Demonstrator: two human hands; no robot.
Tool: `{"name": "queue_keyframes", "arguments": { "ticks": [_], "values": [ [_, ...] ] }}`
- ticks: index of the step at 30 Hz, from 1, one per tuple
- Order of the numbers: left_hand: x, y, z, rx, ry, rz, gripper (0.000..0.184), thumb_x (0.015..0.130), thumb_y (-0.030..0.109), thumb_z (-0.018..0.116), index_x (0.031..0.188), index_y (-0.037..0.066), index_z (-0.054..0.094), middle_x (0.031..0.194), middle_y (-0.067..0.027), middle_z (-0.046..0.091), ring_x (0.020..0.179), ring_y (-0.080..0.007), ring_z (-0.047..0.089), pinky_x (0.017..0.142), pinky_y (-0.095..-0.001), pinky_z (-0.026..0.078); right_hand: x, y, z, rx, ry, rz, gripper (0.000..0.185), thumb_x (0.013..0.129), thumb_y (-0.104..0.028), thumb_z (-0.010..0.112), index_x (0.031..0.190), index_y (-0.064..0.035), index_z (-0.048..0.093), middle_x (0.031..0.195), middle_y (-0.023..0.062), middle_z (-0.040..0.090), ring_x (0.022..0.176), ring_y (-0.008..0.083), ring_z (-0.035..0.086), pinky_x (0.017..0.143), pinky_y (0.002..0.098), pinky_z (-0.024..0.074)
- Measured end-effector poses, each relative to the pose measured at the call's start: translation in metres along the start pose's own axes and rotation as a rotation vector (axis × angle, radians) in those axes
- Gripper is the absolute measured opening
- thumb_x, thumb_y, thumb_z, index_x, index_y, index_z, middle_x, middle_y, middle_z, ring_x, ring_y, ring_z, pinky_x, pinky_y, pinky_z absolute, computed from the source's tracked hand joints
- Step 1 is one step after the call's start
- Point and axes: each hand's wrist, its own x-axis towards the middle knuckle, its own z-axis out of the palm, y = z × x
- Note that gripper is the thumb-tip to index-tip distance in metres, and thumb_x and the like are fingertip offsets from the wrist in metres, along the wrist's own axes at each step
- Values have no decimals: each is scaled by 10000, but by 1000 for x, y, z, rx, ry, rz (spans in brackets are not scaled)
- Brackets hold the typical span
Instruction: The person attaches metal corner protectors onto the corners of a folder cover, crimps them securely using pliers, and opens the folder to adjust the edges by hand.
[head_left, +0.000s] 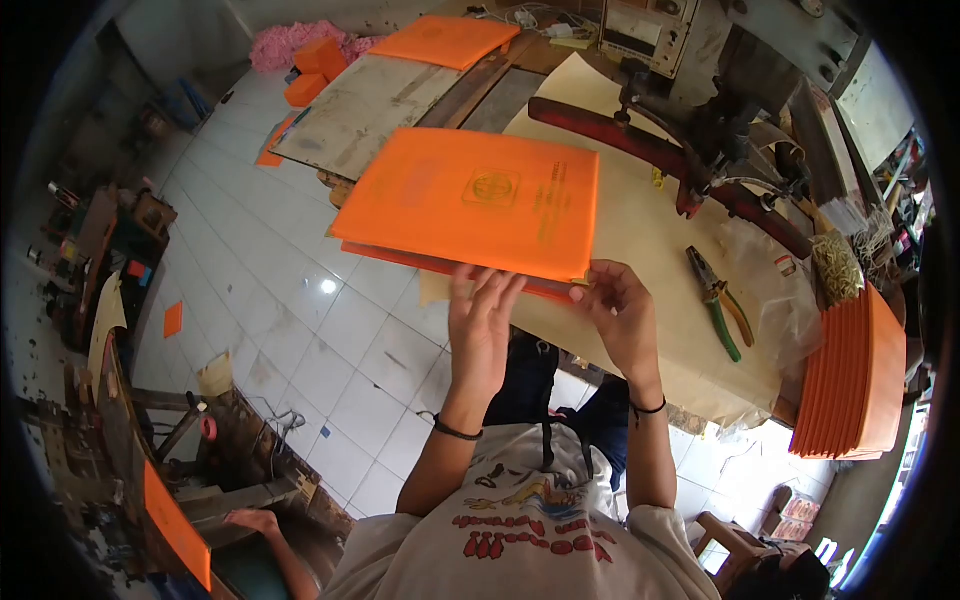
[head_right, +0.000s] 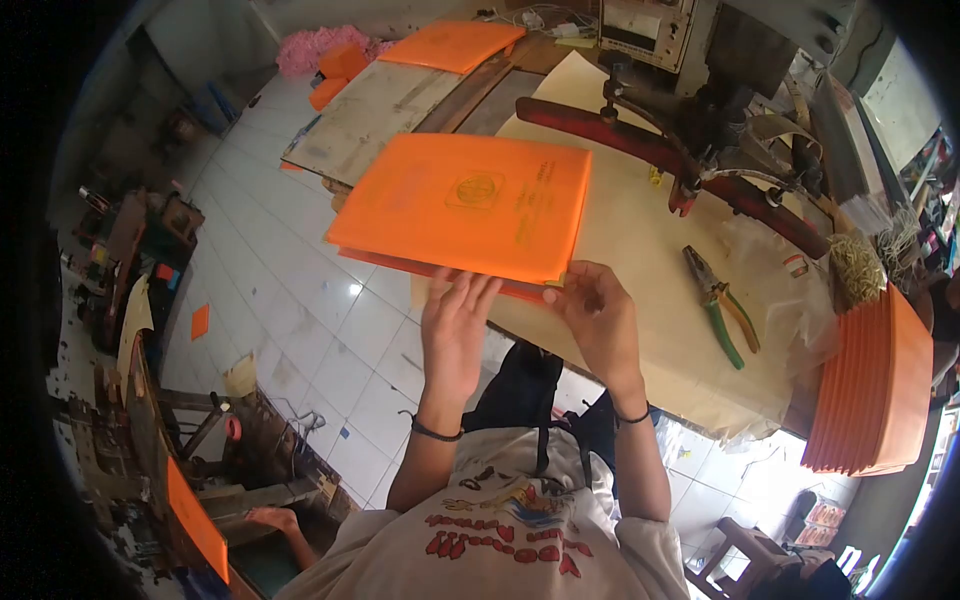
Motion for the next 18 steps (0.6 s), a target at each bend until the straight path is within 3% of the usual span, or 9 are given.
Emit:
{"name": "queue_keyframes", "arguments": {
  "ticks": [2,5,6,12,15,16,18],
  "values": [
    [9,-10,0,-48,-71,-146,412,1003,189,529,1336,-31,426,1313,-175,517,1228,-247,537,1125,-416,391,3,4,0,39,-2,-7,367,826,-38,779,1122,58,583,895,34,637,823,88,575,750,242,492],
    [21,-14,17,-66,-114,-291,343,1006,221,567,1246,-17,511,1144,-108,610,1083,-202,620,1077,-421,449,2,7,2,156,-10,5,343,831,-16,767,1112,65,588,878,31,641,825,77,579,735,236,493],
    [25,-20,14,-47,-112,-305,348,1006,220,560,1252,-20,508,1166,-109,607,1098,-209,618,1080,-427,448,1,8,1,204,-10,11,331,832,-11,764,1103,67,591,871,30,643,824,74,582,728,234,494],
    [24,-35,13,8,-21,-267,311,982,183,596,1235,11,537,1178,-86,634,1067,-192,648,1028,-429,486,2,26,7,-241,147,-67,108,851,39,679,950,58,639,712,89,663,671,83,609,617,260,508],
    [25,-39,4,3,-53,-257,307,984,179,589,1238,12,543,1189,-93,637,1092,-195,645,1014,-419,499,2,18,4,-203,105,-130,109,850,15,707,922,59,639,718,92,665,649,86,604,600,248,499],
    [26,-42,-1,7,-67,-257,288,989,173,579,1223,5,557,1202,-97,639,1107,-207,645,1002,-410,511,-1,3,-5,-197,1,-88,160,814,-24,756,921,33,652,812,112,690,738,156,651,690,294,521],
    [26,-42,-4,25,-89,-254,268,993,168,570,1207,5,568,1192,-97,646,1103,-208,649,995,-408,516,-5,-5,-29,-460,12,-316,218,779,-53,781,952,5,662,907,118,698,850,222,658,787,344,511]
  ]
}}
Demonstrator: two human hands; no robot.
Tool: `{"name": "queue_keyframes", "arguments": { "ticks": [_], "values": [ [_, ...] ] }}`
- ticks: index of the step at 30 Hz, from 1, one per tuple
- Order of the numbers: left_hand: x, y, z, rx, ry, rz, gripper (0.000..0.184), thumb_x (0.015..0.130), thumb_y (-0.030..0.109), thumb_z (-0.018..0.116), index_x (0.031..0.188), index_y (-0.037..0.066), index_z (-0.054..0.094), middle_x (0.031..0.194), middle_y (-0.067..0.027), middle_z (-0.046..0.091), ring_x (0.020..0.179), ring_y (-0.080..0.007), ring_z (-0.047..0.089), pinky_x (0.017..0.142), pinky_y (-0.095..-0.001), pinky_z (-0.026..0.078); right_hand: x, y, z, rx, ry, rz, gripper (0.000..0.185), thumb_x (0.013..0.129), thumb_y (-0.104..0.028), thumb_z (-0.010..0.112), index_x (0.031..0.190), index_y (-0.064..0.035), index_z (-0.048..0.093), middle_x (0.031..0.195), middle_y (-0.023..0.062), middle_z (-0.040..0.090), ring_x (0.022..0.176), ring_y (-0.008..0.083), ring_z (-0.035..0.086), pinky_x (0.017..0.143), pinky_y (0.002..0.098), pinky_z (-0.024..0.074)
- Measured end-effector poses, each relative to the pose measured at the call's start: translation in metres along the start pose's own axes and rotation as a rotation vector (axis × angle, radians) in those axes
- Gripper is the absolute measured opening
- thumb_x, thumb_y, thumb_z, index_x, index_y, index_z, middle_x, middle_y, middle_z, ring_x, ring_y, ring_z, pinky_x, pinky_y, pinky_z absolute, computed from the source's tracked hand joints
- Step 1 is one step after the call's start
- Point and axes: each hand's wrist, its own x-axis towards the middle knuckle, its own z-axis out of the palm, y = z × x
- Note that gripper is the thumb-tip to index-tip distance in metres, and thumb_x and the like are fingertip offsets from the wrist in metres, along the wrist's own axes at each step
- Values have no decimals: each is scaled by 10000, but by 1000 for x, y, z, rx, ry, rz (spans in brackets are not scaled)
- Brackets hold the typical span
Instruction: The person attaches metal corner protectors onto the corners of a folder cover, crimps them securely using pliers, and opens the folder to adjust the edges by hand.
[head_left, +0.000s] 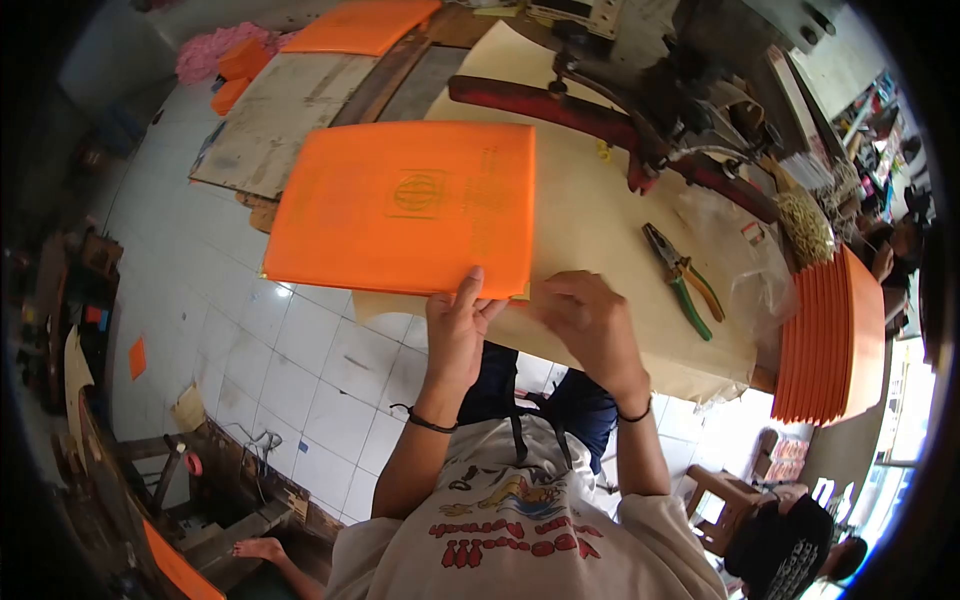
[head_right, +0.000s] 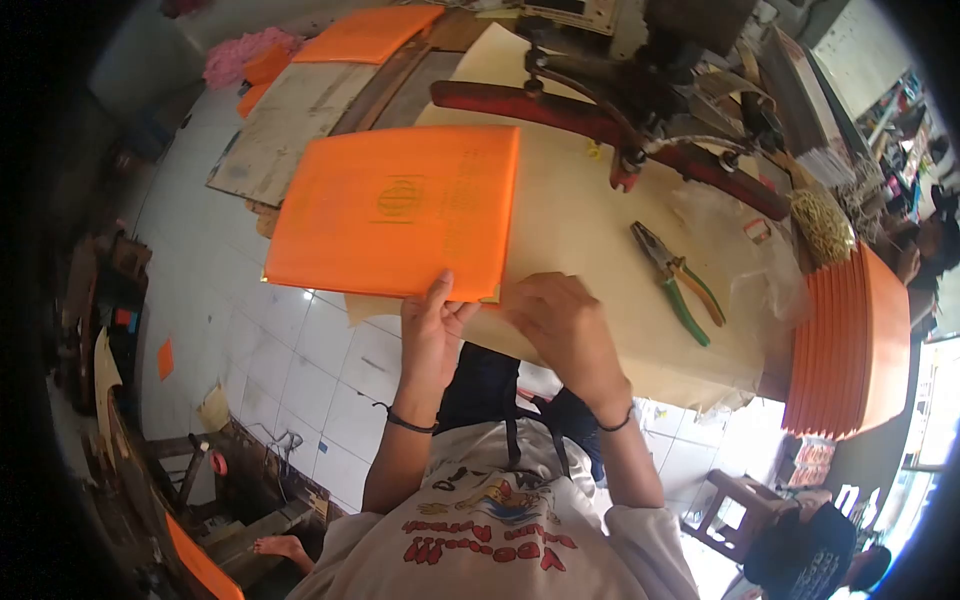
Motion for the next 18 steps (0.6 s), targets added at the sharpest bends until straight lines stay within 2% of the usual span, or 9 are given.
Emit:
{"name": "queue_keyframes", "arguments": {
  "ticks": [1,2,4,7,11,13,14,17,18],
  "values": [
    [0,1,-2,10,-8,3,259,995,165,565,1199,5,574,1187,-96,649,1100,-208,652,992,-407,519,-4,6,-12,-133,4,-112,248,762,-68,794,968,-9,667,954,120,702,906,254,661,836,369,506],
    [0,1,-4,36,-13,1,260,996,163,563,1201,5,578,1171,-96,657,1082,-208,661,986,-407,525,-13,14,-24,-155,76,32,309,739,-79,797,1024,-56,681,1109,114,680,1060,310,616,940,433,456],
    [-4,2,-7,68,-23,-23,277,998,170,560,1218,2,568,1174,-97,656,1087,-209,659,986,-410,525,-25,28,-54,-459,235,136,342,758,-124,803,1077,-81,688,1248,134,611,1186,334,548,996,454,420],
    [-11,12,-14,138,-68,-74,311,998,189,562,1241,-5,548,1172,-101,656,1077,-213,665,960,-406,541,-41,48,-85,-798,242,184,529,820,-233,765,1280,-66,565,1296,167,565,1243,369,487,1022,491,386],
    [-11,31,-34,232,-188,-178,356,996,219,569,1261,-14,523,1168,-112,652,1044,-217,681,900,-390,573,-53,68,-92,-794,191,214,554,870,-267,717,1306,-2,501,1248,201,570,1180,385,511,991,484,404],
    [-10,41,-38,239,-200,-219,337,998,232,573,1200,-37,550,1153,-121,651,1016,-213,684,863,-374,590,-54,70,-96,-733,177,243,543,892,-274,697,1301,19,494,1237,210,570,1155,393,516,977,479,410],
    [-11,45,-41,242,-211,-238,334,999,239,575,1169,-49,564,1145,-126,651,1002,-211,686,844,-366,598,-55,65,-95,-771,195,174,462,929,-276,662,1252,19,512,1105,197,611,1033,356,574,905,443,445],
    [-15,42,-38,329,-111,-204,322,983,206,603,1166,-54,556,1136,-131,652,976,-195,689,829,-337,602,-63,38,-103,-502,139,522,362,952,-248,638,1164,29,540,939,173,622,897,298,605,802,413,467],
    [-14,42,-40,348,-155,-198,322,974,189,613,1171,-57,549,1135,-132,649,977,-191,687,829,-332,602,-69,35,-108,-516,80,473,311,982,-279,603,1032,27,572,825,131,607,738,218,599,679,339,461]
  ]
}}
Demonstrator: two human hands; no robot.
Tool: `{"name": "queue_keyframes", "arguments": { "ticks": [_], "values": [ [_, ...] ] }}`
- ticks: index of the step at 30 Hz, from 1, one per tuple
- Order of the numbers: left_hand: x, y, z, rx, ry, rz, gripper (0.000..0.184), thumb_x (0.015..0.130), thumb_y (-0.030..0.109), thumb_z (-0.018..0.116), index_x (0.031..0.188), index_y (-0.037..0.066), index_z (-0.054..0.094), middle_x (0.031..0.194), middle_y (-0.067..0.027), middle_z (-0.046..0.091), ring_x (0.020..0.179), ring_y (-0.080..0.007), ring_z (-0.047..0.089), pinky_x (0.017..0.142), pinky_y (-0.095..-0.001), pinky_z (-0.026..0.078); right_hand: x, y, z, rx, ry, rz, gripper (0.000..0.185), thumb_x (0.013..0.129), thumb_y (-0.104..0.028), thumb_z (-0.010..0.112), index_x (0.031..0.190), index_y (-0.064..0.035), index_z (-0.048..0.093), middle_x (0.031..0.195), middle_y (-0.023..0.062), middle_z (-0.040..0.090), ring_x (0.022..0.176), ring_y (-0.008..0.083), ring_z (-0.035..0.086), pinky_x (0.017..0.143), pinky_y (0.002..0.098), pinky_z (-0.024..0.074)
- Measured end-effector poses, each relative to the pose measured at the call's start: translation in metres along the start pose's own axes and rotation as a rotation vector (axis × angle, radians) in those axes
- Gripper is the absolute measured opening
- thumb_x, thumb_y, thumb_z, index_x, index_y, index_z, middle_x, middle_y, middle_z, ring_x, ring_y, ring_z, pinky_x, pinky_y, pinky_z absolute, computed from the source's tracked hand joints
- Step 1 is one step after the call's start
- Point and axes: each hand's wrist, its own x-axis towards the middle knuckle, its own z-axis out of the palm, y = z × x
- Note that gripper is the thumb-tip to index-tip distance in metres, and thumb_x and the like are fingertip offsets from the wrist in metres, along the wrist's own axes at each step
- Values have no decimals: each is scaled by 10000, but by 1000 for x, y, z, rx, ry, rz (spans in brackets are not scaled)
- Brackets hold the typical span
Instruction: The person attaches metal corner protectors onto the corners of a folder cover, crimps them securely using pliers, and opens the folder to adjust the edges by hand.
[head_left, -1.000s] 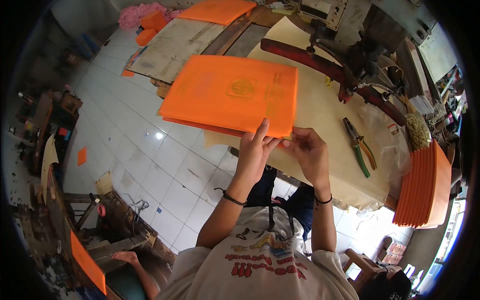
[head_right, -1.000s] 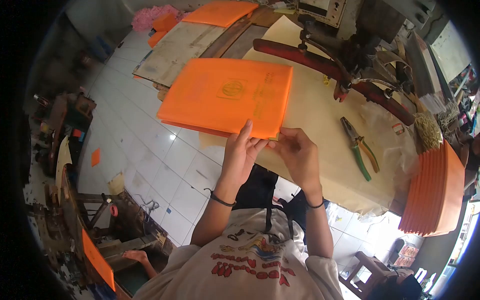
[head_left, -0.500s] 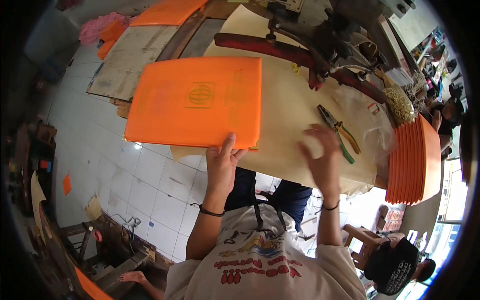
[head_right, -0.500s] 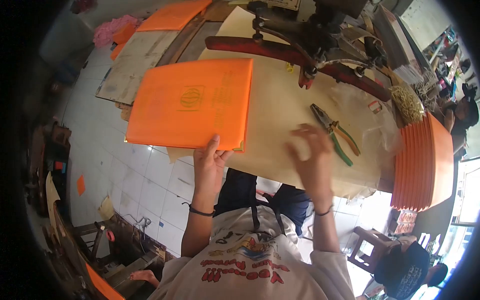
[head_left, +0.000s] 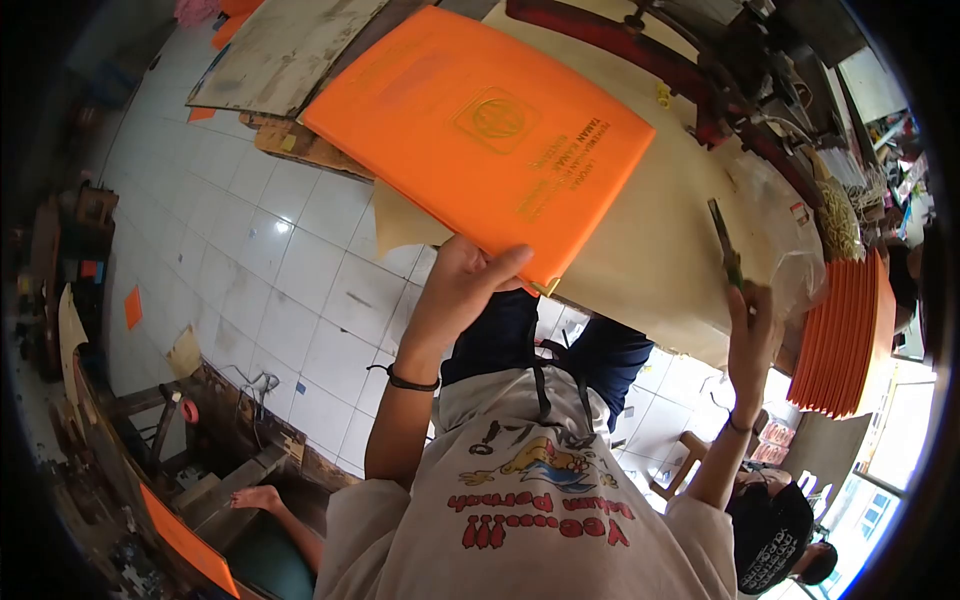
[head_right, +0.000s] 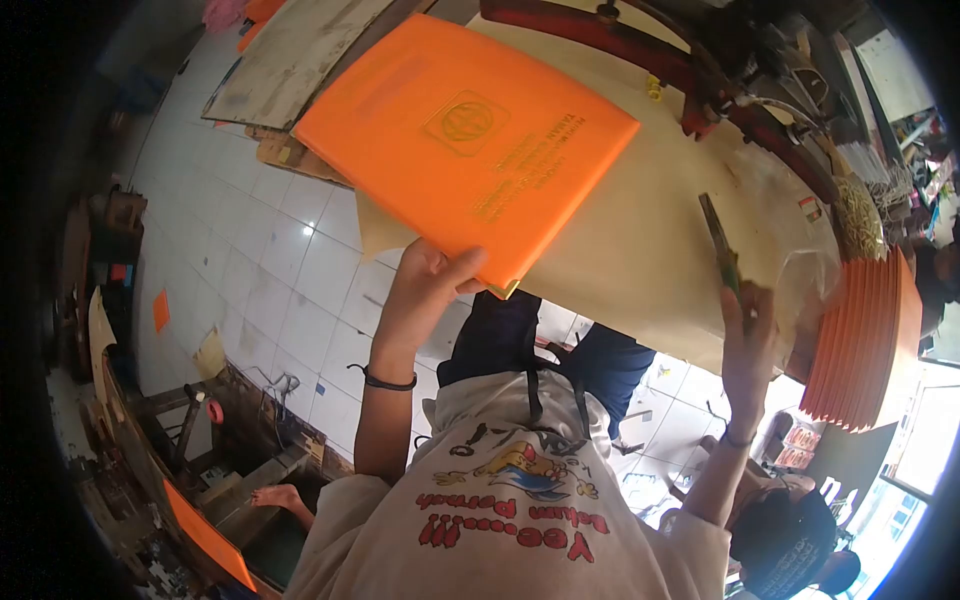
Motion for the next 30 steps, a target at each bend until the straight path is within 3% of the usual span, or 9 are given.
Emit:
{"name": "queue_keyframes", "arguments": {
  "ticks": [3,7,11,12,13,17,20,22,30],
  "values": [
    [3,-1,-7,32,-104,28,346,945,161,649,1190,-58,540,1133,-130,647,987,-186,683,821,-327,603,-29,19,-14,573,-323,283,385,987,-351,587,1001,33,602,831,102,618,698,177,606,619,287,457],
    [9,19,-26,107,-175,-29,382,922,193,672,1198,-43,553,1124,-115,657,1002,-186,680,795,-326,605,-74,-13,16,1145,-672,217,578,929,-454,639,1126,88,600,951,131,637,726,203,642,616,297,505],
    [8,31,-34,123,-193,-68,397,947,251,639,1203,-41,557,1100,-111,668,975,-183,688,761,-312,610,-106,-36,47,1346,-955,450,425,936,-317,627,1073,84,624,1069,193,645,834,260,667,715,388,546],
    [6,31,-33,137,-159,-64,404,955,265,627,1208,-42,556,1102,-114,670,971,-187,690,751,-314,611,-113,-32,59,1412,-1035,345,337,929,-270,620,978,61,655,1077,201,657,873,270,676,752,387,543],
    [4,29,-30,151,-128,-59,411,962,279,615,1213,-42,556,1104,-117,671,968,-191,693,742,-316,612,-115,-38,62,1377,-1090,421,245,935,-184,599,924,50,669,1080,195,665,912,255,670,802,369,529],
    [-16,27,-28,68,-140,-175,468,983,323,577,1264,-50,537,1129,-127,672,979,-215,699,706,-326,617,-118,-65,68,1218,-1152,311,187,973,-87,546,948,54,665,1119,165,673,973,206,640,845,335,504],
    [-30,0,-24,-93,-102,-8,556,883,97,702,1357,-56,456,1132,-153,672,1034,-247,689,808,-336,603,-118,-72,67,1185,-1177,351,187,978,-89,548,997,59,660,1174,168,667,979,189,634,871,342,502],
    [-38,-8,-20,-143,-54,40,698,776,-93,749,1391,-45,424,1124,-168,673,1048,-251,682,898,-340,577,-113,-80,62,1196,-1188,430,176,970,-45,534,1037,65,655,1227,184,643,1026,213,638,910,354,499],
    [-35,-17,-12,-77,69,70,646,809,-115,708,1389,-34,434,1109,-164,687,1042,-226,682,911,-320,570,-126,-66,63,1671,-1220,526,335,849,185,477,1111,64,647,1389,306,481,1293,408,497,1040,481,438]
  ]
}}
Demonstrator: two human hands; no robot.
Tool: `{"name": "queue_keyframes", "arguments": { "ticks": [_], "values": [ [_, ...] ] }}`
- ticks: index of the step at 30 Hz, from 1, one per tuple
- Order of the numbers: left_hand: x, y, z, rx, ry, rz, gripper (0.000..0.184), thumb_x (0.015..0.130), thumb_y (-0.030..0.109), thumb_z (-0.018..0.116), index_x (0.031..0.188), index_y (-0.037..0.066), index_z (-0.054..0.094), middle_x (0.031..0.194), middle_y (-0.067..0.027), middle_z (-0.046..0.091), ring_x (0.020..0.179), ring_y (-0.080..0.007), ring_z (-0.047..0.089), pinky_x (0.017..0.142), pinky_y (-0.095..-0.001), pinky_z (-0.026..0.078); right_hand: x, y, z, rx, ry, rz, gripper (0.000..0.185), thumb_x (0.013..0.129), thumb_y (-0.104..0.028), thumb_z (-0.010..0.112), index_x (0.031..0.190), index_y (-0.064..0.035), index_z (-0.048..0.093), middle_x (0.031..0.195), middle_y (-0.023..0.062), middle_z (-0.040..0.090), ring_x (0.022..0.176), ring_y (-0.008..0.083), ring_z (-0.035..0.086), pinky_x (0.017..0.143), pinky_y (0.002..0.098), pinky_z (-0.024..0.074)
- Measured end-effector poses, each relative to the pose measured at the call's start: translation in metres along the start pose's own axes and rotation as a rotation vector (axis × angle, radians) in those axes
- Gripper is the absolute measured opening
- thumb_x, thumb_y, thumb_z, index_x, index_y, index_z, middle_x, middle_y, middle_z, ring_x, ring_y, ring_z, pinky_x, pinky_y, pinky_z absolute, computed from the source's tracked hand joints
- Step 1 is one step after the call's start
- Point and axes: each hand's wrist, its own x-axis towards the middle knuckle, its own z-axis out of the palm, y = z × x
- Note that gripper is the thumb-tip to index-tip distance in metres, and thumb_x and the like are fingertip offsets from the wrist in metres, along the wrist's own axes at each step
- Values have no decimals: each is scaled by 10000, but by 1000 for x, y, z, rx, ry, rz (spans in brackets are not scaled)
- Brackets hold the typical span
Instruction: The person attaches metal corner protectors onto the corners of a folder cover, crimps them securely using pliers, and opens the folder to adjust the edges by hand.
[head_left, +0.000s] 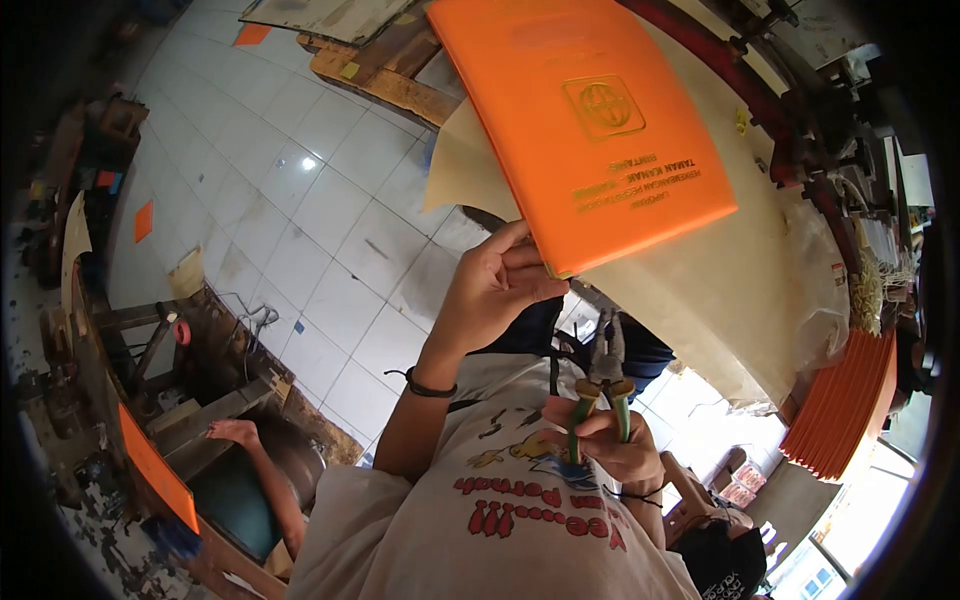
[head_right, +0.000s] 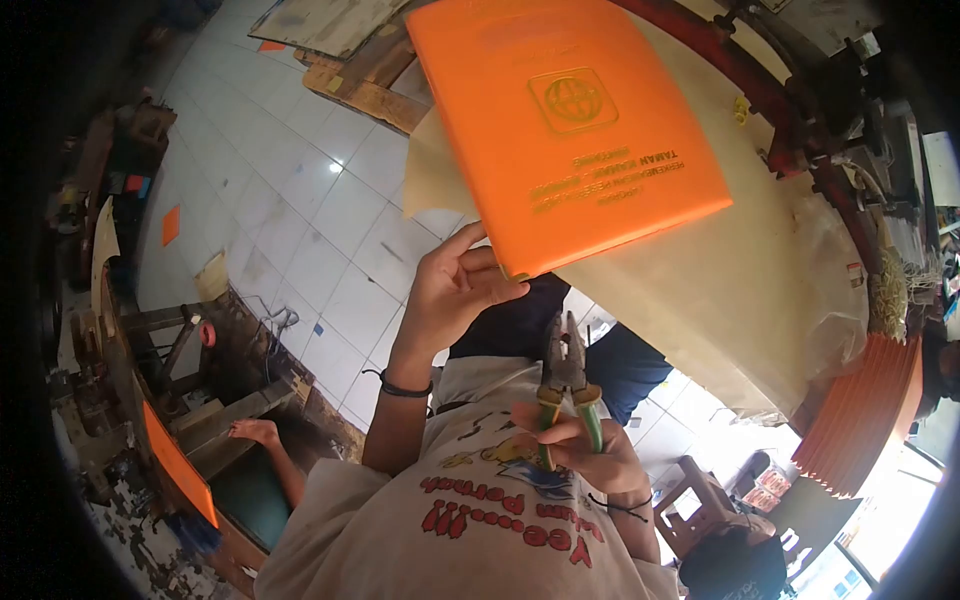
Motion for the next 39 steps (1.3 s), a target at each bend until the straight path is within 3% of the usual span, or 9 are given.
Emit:
{"name": "queue_keyframes", "arguments": {
  "ticks": [4,7,9,15,20,24,26,35,39],
  "values": [
    [-1,-6,-3,52,5,21,638,818,-95,712,1389,-39,432,1085,-163,697,1050,-224,680,911,-323,570,8,6,-10,173,-125,29,325,792,169,543,1054,28,673,1407,335,444,1342,428,438,1051,549,393],
    [0,-7,-4,28,-14,54,642,819,-91,712,1392,-46,425,1089,-165,698,1047,-227,682,910,-325,571,19,-5,-9,38,-201,22,226,727,109,650,904,-29,675,1325,312,512,1290,398,494,1044,513,385],
    [-1,-7,-2,52,5,66,634,828,-85,705,1393,-54,419,1101,-174,695,1040,-236,686,908,-328,573,31,-4,-26,-193,-495,-175,234,708,119,654,877,-43,651,1288,291,535,1254,374,523,1022,465,414],
    [-5,-15,3,53,81,96,625,862,-48,687,1408,-58,384,1097,-211,690,1019,-268,695,878,-348,588,23,-14,-14,-452,-155,-70,284,739,157,546,936,-44,584,1334,222,511,1239,285,531,968,362,458],
    [-5,-11,10,36,106,178,653,860,-68,679,1413,-47,334,1068,-231,691,965,-280,710,846,-357,599,19,-24,11,-483,66,0,502,783,139,505,1265,0,490,1440,195,439,1303,281,484,994,377,448],
    [-2,-31,0,194,41,449,535,859,-42,690,1347,3,474,1050,-189,700,969,-239,714,844,-296,591,10,-21,5,-375,67,1,693,770,166,516,1430,12,374,1465,188,416,1326,300,463,1030,410,443],
    [0,-29,-11,511,-36,513,416,864,-13,693,1261,-3,569,1012,-160,710,931,-218,726,804,-274,599,4,-19,1,-360,119,-78,692,750,165,551,1408,24,392,1467,188,410,1331,315,454,1042,438,446],
    [1,-24,-2,552,5,533,288,875,-75,653,1159,-55,610,948,-143,717,887,-239,735,757,-281,611,-17,-33,-26,-421,381,-348,488,752,10,704,1223,47,582,1255,181,560,1121,296,594,960,492,493],
    [0,-24,-6,562,-29,483,333,870,-40,676,1197,-37,607,956,-160,730,899,-231,734,770,-281,601,-11,-27,-32,-414,336,-392,575,817,-285,723,1238,78,576,1227,197,600,1035,271,634,918,440,507]
  ]
}}
